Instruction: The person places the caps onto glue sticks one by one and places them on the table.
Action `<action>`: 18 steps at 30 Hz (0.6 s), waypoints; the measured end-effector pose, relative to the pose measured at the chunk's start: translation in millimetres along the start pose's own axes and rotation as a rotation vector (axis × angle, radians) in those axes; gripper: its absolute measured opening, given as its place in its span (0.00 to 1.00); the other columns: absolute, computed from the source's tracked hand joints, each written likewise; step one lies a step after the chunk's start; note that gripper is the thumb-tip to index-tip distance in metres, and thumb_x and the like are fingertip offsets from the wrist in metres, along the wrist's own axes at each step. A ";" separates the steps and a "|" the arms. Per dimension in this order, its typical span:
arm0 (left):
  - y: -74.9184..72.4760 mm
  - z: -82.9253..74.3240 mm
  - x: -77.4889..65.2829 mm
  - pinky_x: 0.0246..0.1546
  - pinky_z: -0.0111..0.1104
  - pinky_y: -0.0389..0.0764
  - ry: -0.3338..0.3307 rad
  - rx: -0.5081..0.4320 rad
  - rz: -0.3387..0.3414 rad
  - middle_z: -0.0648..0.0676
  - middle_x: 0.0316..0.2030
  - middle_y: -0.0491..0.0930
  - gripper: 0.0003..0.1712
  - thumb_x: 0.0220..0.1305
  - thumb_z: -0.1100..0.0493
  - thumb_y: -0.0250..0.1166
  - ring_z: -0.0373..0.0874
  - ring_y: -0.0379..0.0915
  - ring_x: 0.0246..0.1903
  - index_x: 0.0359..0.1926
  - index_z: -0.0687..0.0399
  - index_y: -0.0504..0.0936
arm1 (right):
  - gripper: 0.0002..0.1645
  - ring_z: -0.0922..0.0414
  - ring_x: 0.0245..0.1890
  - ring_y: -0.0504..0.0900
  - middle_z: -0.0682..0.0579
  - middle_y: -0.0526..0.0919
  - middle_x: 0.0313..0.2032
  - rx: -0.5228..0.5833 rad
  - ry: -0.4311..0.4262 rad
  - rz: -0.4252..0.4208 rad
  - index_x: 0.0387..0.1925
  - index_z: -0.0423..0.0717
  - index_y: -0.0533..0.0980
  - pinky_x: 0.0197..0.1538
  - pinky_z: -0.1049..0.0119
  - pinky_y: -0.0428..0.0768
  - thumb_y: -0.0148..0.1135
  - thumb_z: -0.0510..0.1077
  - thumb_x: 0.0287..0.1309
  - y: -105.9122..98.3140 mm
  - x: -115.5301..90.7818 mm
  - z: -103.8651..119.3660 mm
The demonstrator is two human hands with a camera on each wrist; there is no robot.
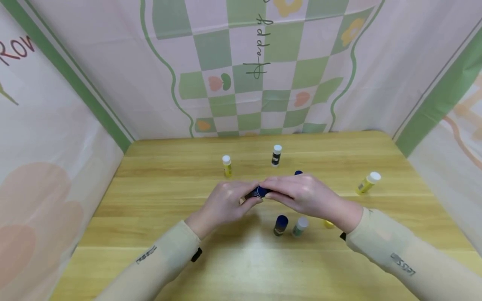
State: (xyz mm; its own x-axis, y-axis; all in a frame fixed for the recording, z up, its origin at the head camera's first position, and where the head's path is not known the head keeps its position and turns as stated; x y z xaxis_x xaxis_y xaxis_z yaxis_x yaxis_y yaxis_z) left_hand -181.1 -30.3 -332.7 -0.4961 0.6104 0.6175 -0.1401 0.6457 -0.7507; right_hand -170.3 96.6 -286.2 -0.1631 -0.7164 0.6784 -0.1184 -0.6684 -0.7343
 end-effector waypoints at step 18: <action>4.5 1.9 0.2 0.39 0.21 0.84 -0.108 -0.242 0.021 0.56 0.42 0.89 0.20 0.66 0.61 0.72 0.40 0.88 0.39 0.57 0.63 0.84 | 0.25 0.56 0.38 0.90 0.47 0.90 0.41 0.050 0.018 0.026 0.46 0.37 0.85 0.36 0.68 0.87 0.49 0.52 0.79 0.3 9.5 -2.5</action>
State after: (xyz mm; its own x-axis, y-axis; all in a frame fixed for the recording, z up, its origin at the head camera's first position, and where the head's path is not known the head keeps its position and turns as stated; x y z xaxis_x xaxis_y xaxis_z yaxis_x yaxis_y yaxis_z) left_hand -183.5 -28.2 -336.4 -0.5871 0.5807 0.5640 0.0738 0.7322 -0.6771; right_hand -174.3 90.1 -280.1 -0.1831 -0.7303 0.6581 -0.0646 -0.6591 -0.7493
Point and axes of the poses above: each hand's wrist, its own x-axis towards the middle knuckle, its own y-axis out of the palm, z = x × y, the point moved 8 cm from there along x, towards the middle knuckle
